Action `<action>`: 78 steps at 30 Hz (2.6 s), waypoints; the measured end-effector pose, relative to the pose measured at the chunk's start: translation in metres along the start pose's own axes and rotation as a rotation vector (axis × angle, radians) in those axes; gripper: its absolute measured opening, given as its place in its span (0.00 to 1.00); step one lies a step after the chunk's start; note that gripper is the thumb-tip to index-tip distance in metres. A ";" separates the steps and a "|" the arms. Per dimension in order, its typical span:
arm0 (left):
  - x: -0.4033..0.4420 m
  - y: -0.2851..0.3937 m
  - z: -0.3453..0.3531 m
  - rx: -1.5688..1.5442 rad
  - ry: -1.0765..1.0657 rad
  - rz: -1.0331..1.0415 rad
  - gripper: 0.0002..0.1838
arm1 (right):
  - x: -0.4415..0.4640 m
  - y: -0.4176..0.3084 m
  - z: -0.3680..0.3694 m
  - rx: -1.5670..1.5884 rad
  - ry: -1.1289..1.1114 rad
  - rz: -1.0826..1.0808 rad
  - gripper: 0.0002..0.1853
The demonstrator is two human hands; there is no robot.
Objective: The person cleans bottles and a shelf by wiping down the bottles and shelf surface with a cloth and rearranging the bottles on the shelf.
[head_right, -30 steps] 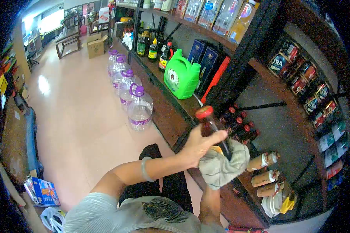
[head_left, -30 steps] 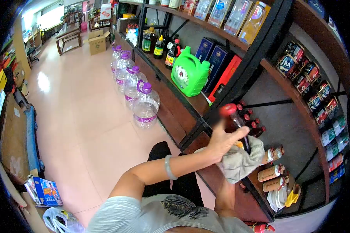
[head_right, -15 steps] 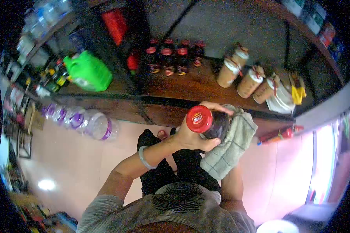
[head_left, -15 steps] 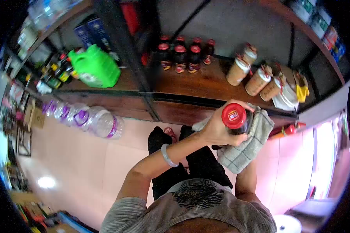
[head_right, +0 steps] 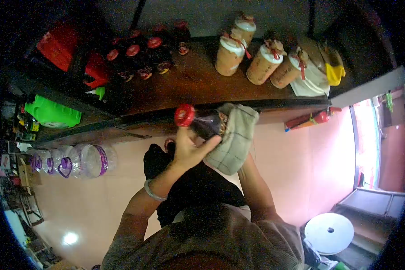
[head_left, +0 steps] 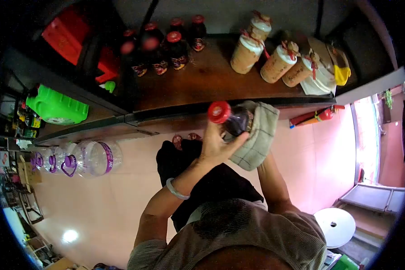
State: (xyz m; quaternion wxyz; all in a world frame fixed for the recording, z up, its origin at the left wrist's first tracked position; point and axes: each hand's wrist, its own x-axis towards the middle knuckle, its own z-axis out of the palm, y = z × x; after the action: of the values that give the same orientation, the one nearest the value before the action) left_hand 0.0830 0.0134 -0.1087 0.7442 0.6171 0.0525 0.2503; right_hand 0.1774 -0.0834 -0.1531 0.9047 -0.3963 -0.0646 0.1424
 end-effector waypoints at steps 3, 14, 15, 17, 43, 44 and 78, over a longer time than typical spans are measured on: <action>0.002 -0.008 -0.001 -0.048 0.018 -0.038 0.28 | 0.010 0.001 -0.010 0.196 -0.025 0.478 0.15; 0.069 -0.011 0.043 0.028 0.004 0.066 0.26 | 0.038 -0.049 -0.054 0.098 0.143 0.287 0.27; 0.078 -0.015 0.041 0.166 0.031 0.069 0.27 | 0.038 -0.072 -0.050 0.083 0.144 0.313 0.27; 0.099 -0.031 0.032 0.439 0.067 0.130 0.28 | 0.041 -0.098 -0.061 0.036 0.179 0.236 0.26; 0.119 -0.076 0.042 1.077 0.216 0.218 0.55 | 0.016 -0.097 -0.052 -1.258 -0.244 -0.191 0.15; 0.112 -0.067 0.025 1.070 0.283 0.242 0.51 | 0.014 -0.096 -0.051 -1.322 -0.265 -0.219 0.14; 0.086 -0.016 -0.148 1.222 0.453 0.349 0.35 | 0.027 -0.065 0.000 -1.339 -0.427 -0.337 0.16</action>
State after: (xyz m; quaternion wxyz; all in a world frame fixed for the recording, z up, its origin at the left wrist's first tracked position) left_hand 0.1053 0.1808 -0.1385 0.1807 0.8589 0.2388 0.4155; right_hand 0.2161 -0.1173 -0.1050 0.4452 -0.8138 -0.3735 0.0053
